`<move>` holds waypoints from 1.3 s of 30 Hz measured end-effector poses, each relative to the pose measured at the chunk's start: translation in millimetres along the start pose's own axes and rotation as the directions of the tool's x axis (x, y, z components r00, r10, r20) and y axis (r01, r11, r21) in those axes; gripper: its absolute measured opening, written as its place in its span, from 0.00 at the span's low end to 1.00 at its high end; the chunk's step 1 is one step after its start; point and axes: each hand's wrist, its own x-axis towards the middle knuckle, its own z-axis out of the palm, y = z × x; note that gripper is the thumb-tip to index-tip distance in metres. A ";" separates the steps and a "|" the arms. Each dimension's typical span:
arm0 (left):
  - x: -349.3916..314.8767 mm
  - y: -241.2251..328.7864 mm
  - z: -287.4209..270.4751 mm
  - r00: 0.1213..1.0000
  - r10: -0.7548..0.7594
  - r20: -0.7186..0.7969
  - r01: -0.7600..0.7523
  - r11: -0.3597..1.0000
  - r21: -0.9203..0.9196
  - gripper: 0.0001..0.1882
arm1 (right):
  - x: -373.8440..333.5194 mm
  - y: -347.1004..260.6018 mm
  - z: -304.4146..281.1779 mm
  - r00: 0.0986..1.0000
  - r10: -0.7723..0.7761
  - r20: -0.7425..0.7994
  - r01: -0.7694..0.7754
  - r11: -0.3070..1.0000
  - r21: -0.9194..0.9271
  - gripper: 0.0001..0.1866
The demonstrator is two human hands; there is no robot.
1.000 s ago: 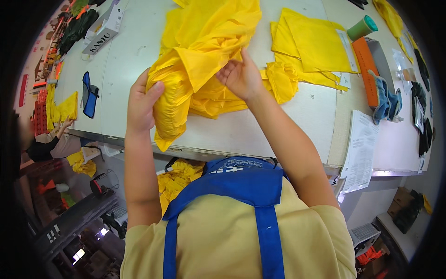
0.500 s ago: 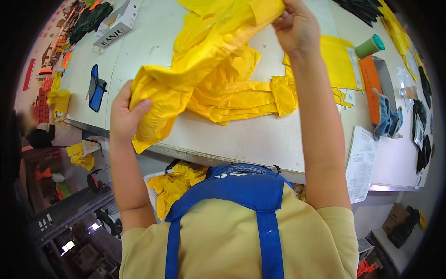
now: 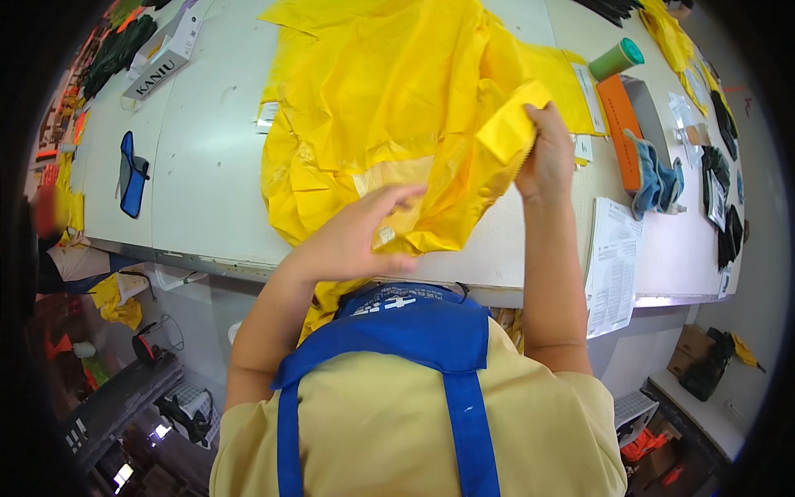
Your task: The person repeatedly picks up yellow fabric pieces from a bin, unfolds them on a table, and uses scissors to trim loose threads and edges. The person places the trimmed pieces back into the bin and continues with the next piece.
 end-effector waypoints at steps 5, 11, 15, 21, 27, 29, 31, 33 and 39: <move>66.7 8.3 17.9 0.991 0.135 0.001 -0.135 0.990 0.046 0.26 | -16.7 26.2 -6.4 0.984 0.153 0.090 -0.151 0.988 -0.033 0.14; 83.6 -0.7 3.0 0.958 0.234 0.165 -0.286 0.815 0.504 0.13 | -30.8 58.8 -102.5 0.999 0.035 0.037 0.000 0.720 -0.694 0.17; 94.3 9.5 -5.2 0.886 0.287 0.364 -0.462 0.615 0.639 0.08 | -56.1 48.7 -244.9 0.914 -0.388 -0.117 -0.125 0.004 -0.992 0.18; 99.4 30.4 -37.6 0.870 0.108 0.481 -0.418 0.677 0.605 0.06 | -68.6 55.4 -287.7 0.926 -0.377 -0.020 -0.049 -0.069 -0.996 0.19; 68.6 47.3 -83.7 0.969 0.104 0.223 -0.222 0.756 0.615 0.07 | 11.7 111.7 -161.6 0.951 -0.016 -0.308 -0.221 0.663 -0.715 0.28; 58.4 59.1 -89.3 0.978 0.080 0.193 -0.183 0.775 0.605 0.05 | 23.9 120.9 -113.4 0.998 -0.007 -0.070 -0.053 0.583 -0.811 0.27; 53.9 65.3 -90.0 0.977 0.076 0.198 -0.182 0.780 0.599 0.05 | 5.8 151.4 -56.3 0.944 0.008 0.329 0.290 0.457 -0.841 0.23; 54.2 66.5 -85.3 0.975 0.120 0.189 -0.211 0.770 0.602 0.05 | -26.5 151.0 -6.2 0.687 0.406 0.603 0.446 0.420 -0.790 0.20; 47.5 47.7 -105.8 0.999 -0.051 0.013 0.036 0.851 0.524 0.03 | 6.9 162.4 -42.1 0.825 0.246 0.508 0.394 0.393 -0.831 0.14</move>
